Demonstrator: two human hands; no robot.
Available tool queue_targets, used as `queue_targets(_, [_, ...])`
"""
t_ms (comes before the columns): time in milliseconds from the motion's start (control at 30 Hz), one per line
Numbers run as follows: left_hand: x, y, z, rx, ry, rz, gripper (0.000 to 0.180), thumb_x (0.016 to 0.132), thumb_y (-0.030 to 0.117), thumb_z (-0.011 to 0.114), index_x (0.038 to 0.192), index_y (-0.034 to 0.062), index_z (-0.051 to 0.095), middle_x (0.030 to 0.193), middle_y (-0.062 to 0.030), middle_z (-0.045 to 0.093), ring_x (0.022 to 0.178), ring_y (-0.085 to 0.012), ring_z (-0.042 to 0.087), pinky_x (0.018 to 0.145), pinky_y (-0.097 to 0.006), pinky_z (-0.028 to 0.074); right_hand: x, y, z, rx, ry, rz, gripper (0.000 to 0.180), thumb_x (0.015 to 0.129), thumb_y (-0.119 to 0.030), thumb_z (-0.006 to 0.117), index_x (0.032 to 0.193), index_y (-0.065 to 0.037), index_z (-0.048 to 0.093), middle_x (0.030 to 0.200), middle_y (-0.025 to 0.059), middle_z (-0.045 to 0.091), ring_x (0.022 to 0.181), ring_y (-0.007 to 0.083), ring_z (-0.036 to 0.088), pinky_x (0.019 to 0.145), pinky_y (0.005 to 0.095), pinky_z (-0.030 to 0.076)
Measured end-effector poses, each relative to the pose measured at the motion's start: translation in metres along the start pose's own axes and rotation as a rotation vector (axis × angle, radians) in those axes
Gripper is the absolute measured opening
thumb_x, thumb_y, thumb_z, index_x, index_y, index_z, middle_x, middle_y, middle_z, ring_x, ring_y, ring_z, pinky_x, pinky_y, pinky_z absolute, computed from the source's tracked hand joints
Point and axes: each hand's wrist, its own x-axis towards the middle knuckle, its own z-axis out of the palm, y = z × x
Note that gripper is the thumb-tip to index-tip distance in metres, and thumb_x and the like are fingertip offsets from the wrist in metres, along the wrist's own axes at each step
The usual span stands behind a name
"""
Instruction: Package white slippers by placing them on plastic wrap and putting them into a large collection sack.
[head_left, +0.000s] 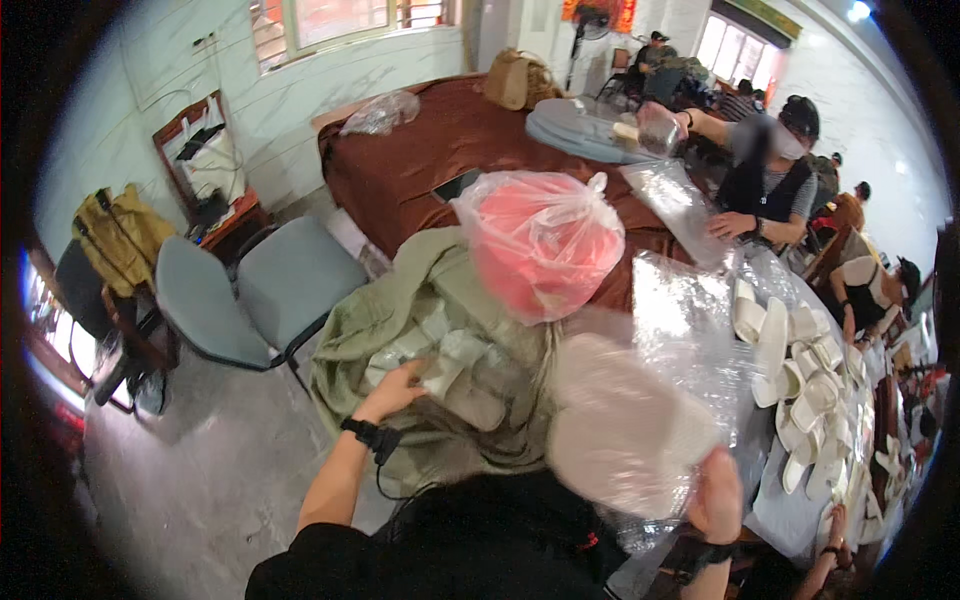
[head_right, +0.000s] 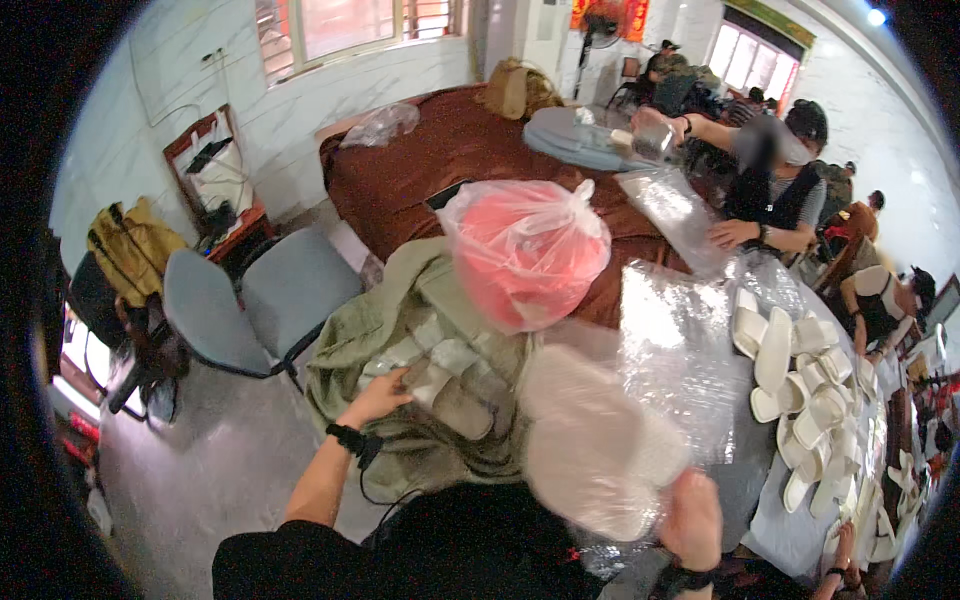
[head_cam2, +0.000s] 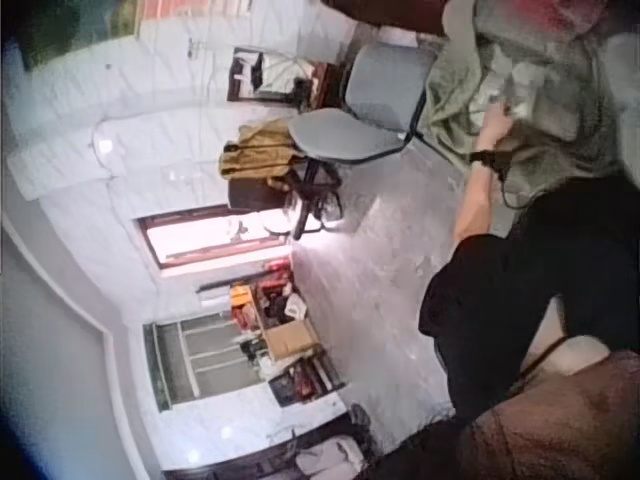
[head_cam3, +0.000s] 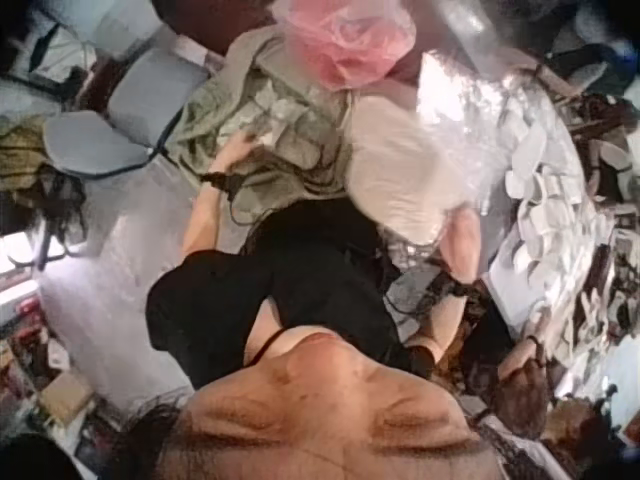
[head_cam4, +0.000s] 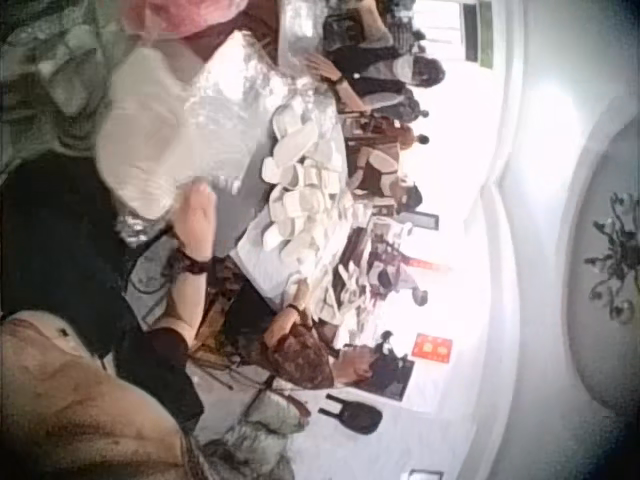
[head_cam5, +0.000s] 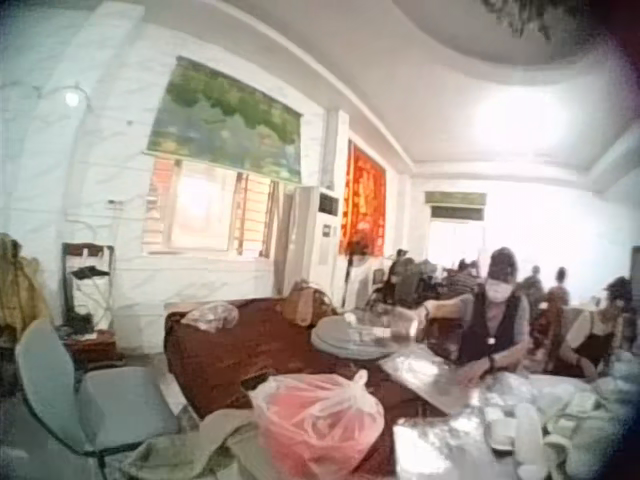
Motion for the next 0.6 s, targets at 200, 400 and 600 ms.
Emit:
queue_targets(200, [0.022,-0.048,-0.024,-0.465,0.159,-0.356,0.076,0.092,0.006,0.068,0.157,0.0081,0.027,0.120,-0.0238,0.065,0.097,-0.0252,0.069,0.076,-0.037,0.056,0.091,0.003,0.136,0.612,-0.585,0.583,0.040,0.110,-0.032,0.042,0.128,-0.001,0.060,0.117,0.0039,0.067,0.102,0.0125,0.064,0.089,0.0308,0.054])
queue_targets(400, [0.029,-0.035,-0.061,-0.557,0.402,-0.279,0.094,0.093,-0.006,0.061,0.163,0.0128,0.001,0.160,-0.0273,0.028,0.113,-0.0309,0.065,0.089,-0.038,0.054,0.174,-0.036,0.230,0.252,-0.750,0.272,0.046,0.111,-0.031,0.042,0.141,0.000,0.055,0.136,0.0111,0.063,0.114,0.0227,0.063,0.098,0.0313,0.047])
queue_targets(600, [0.028,-0.054,-0.081,-0.121,0.773,0.093,0.094,0.086,-0.011,0.062,0.161,0.0039,0.008,0.165,-0.0206,0.020,0.152,-0.0339,0.023,0.123,-0.040,0.024,0.212,0.009,0.312,-0.306,-0.778,-0.588,0.043,0.104,-0.032,0.053,0.145,-0.018,0.055,0.144,0.0114,0.057,0.125,0.0331,0.058,0.108,0.0407,0.043])
